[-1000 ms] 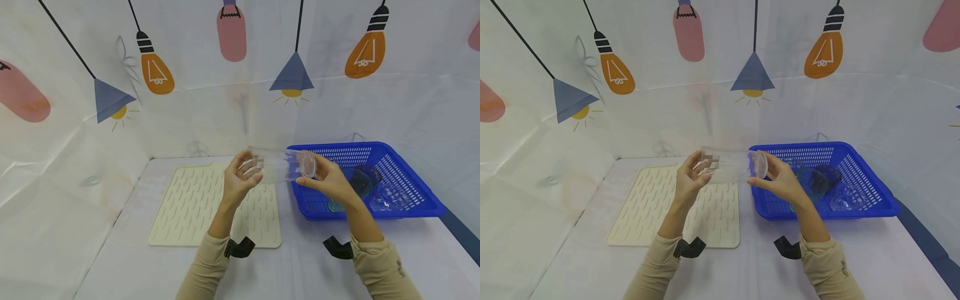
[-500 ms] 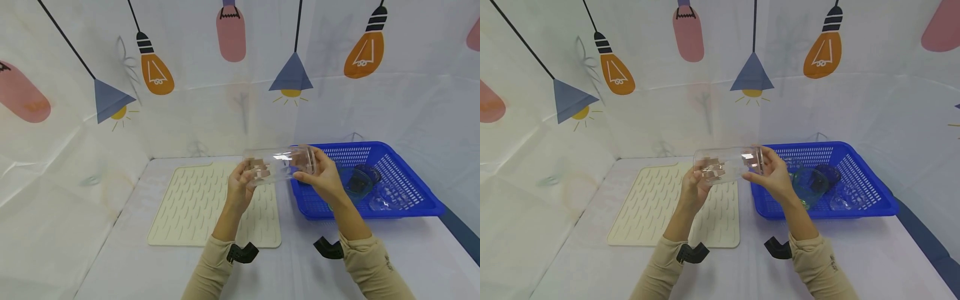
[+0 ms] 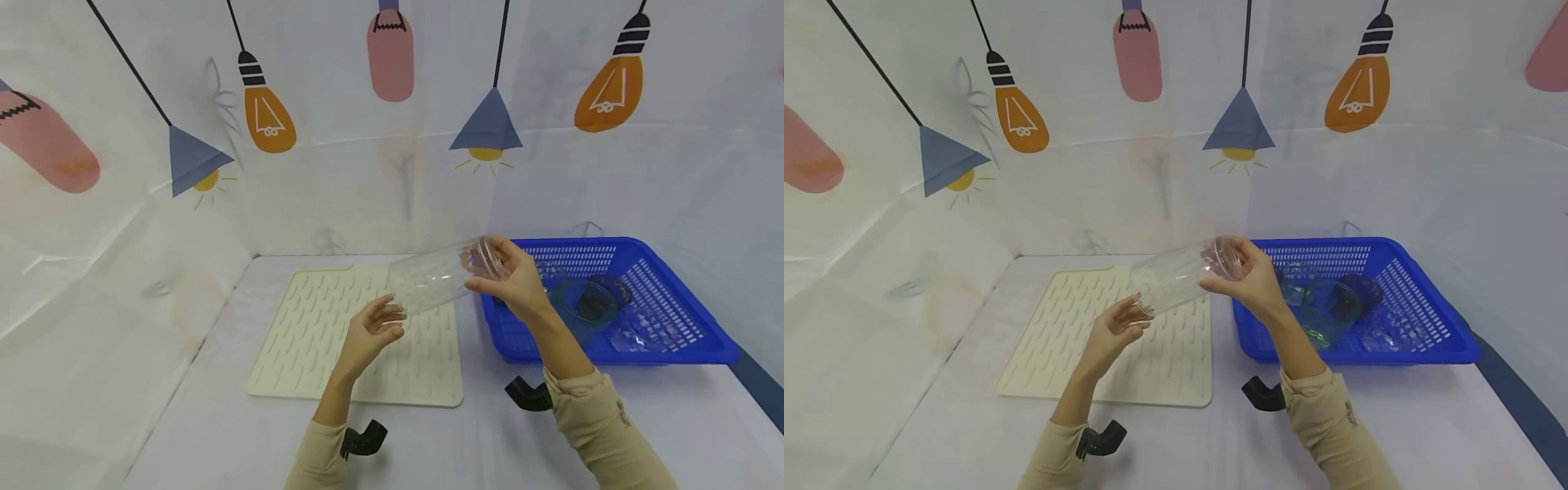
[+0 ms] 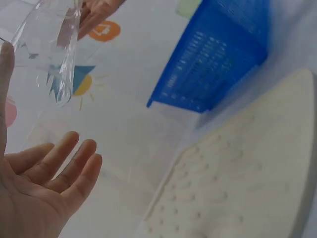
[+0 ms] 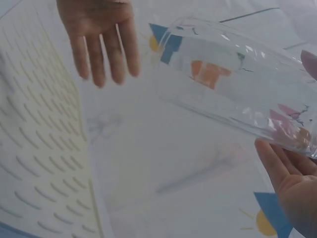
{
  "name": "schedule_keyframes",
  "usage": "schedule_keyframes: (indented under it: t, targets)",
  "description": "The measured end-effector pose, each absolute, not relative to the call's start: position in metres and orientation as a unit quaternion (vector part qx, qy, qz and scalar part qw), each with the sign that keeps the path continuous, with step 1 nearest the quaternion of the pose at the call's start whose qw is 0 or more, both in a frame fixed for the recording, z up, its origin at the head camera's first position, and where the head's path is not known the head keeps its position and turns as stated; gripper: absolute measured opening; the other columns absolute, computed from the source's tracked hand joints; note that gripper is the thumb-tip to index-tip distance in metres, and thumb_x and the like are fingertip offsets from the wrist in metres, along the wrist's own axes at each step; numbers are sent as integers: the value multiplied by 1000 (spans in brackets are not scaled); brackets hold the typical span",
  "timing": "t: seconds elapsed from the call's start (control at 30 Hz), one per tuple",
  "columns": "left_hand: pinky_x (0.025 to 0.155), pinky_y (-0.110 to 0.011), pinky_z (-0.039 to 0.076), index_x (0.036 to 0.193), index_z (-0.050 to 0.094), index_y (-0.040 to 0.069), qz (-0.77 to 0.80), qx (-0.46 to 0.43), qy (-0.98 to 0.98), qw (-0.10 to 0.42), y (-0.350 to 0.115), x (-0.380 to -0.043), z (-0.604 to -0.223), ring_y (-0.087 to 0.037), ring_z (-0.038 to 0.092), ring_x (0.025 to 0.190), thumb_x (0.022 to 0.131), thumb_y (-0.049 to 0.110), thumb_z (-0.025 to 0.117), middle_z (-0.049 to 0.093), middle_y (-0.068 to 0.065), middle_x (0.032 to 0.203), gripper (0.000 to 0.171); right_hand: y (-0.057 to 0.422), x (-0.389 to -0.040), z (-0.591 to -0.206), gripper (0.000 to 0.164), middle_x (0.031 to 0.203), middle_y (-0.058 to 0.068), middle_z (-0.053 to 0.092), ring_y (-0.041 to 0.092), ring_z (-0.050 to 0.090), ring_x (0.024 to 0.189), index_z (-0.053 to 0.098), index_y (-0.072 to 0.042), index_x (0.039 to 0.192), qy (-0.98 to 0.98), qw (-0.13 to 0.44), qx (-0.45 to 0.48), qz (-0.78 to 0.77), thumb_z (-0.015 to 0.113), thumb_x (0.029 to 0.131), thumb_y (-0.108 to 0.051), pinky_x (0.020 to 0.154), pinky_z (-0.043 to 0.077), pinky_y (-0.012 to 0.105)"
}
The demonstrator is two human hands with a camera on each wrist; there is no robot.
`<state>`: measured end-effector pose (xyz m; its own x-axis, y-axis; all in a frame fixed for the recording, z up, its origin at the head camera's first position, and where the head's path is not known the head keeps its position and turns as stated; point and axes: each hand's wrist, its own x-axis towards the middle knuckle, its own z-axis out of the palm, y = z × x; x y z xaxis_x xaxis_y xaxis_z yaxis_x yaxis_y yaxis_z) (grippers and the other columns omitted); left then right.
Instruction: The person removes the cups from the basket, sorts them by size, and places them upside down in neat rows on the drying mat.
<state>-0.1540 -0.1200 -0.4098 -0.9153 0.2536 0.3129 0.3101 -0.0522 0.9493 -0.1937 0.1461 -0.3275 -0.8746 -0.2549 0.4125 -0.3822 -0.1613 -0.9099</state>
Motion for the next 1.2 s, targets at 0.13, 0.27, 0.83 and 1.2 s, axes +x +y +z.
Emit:
schedule_keyframes:
  t: [0.13,0.27,0.83,1.2]
  targets:
    - [93,-44,50,136,41,-6,-611,-158,-772,78,-145,-136,-427,-38,57,110,78,14,77,57,-26,121,72,141,-201,-325,66,121,6,55,13,56,109,44,2,131,-708,32,221,670,74,72,6,87,51,20]
    - [89,-47,51,135,45,-5,-504,-98,-847,138,-169,-118,-443,-35,58,108,74,19,81,60,-21,118,75,136,-207,-323,70,131,15,49,20,51,118,43,3,133,-741,22,212,637,76,72,1,89,50,19]
    - [91,-64,41,125,47,-16,-235,-76,-940,235,-294,-95,-477,-55,47,111,77,8,76,49,-39,123,62,107,-237,-322,63,120,14,56,24,58,105,51,-3,127,-761,-10,237,603,80,72,-9,84,54,32]
    - [90,-64,41,123,49,-18,-232,-117,-952,162,-346,-114,-493,-53,50,110,81,0,69,52,-38,120,50,92,-247,-322,63,118,14,59,24,61,104,52,-3,126,-756,-17,237,610,82,71,-12,84,55,32]
